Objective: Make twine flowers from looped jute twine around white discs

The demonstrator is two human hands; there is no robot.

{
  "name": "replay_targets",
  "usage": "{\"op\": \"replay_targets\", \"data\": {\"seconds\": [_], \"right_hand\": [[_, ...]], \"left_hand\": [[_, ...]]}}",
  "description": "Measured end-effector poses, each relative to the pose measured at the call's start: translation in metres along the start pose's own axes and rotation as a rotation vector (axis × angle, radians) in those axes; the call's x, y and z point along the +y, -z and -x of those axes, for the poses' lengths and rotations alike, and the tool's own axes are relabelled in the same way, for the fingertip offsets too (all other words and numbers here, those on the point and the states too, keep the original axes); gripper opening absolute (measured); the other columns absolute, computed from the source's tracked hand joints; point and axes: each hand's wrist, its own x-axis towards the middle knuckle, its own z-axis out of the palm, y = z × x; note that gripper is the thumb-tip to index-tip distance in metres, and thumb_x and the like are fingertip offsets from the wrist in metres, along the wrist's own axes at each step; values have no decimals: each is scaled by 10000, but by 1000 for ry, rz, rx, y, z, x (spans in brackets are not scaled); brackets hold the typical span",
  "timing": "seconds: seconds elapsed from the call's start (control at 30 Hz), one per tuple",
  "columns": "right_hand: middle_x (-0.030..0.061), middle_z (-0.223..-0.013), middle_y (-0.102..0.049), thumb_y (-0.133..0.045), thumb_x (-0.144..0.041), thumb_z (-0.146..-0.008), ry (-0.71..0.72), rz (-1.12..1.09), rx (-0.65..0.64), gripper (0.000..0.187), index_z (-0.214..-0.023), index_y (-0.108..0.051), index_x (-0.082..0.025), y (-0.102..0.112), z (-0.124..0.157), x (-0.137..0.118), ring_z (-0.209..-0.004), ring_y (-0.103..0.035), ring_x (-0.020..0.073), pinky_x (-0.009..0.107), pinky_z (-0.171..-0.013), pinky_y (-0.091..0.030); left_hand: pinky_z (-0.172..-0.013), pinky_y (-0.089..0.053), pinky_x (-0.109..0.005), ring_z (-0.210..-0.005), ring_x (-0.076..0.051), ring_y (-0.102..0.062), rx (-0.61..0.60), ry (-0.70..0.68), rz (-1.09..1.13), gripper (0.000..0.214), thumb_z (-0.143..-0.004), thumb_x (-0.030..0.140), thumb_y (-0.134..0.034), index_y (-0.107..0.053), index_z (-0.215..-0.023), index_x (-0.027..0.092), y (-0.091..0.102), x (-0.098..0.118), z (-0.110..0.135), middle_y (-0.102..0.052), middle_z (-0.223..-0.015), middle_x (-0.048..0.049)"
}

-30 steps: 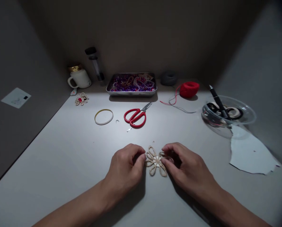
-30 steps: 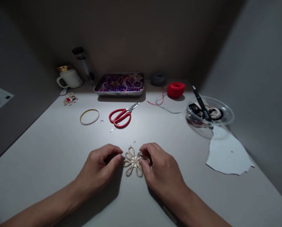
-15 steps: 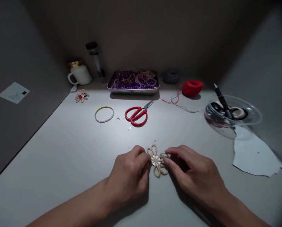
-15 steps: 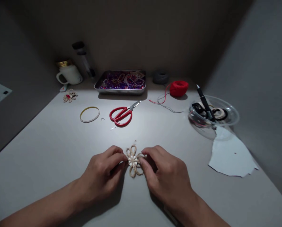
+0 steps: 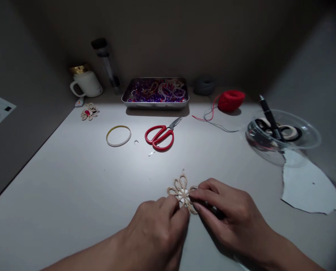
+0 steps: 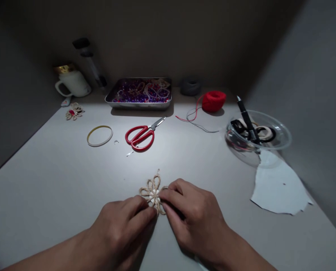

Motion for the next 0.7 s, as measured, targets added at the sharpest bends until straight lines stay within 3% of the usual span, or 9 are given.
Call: {"op": "replay_targets", "data": {"seconds": [0.13,0.33,0.5,0.7], "right_hand": [[56,-810,-613,-550,-47,-757,120,-29,134,287,-1002,-628,-175,-3,0,2,-684,-573,143,244,-580,-461],[54,-764,-638,-534,-87,-796,148,69,9,214,-941,-651,-191,-7,-6,4,-660,-559,163,262,-559,-449],[53,-748,-648,-513,-73,-797,134,14,10,195,-923,-626,-170,-6,-7,5,-641,-552,162,266,-563,-445],[51,-744,-652,-515,-49,-777,165,34,48,197,-871,-636,-172,-8,-7,6,-619,-550,149,249,-542,-431]], "left_hand": [[-441,-450,-283,-561,-173,-470,71,-75,-63,299,-708,96,-441,-551,-985,82,-6,-4,0,-550,-740,-107],[-374,-412,-253,-478,-147,-418,186,-146,-176,174,-738,86,-435,-557,-860,106,-10,-9,-1,-510,-642,-52],[-344,-353,-219,-441,-131,-389,266,-149,-247,176,-798,72,-374,-527,-751,146,-13,-14,-2,-477,-581,-23],[-347,-311,-205,-428,-117,-361,259,-141,-277,196,-802,60,-366,-497,-698,162,-13,-17,-2,-459,-564,-12]]}}
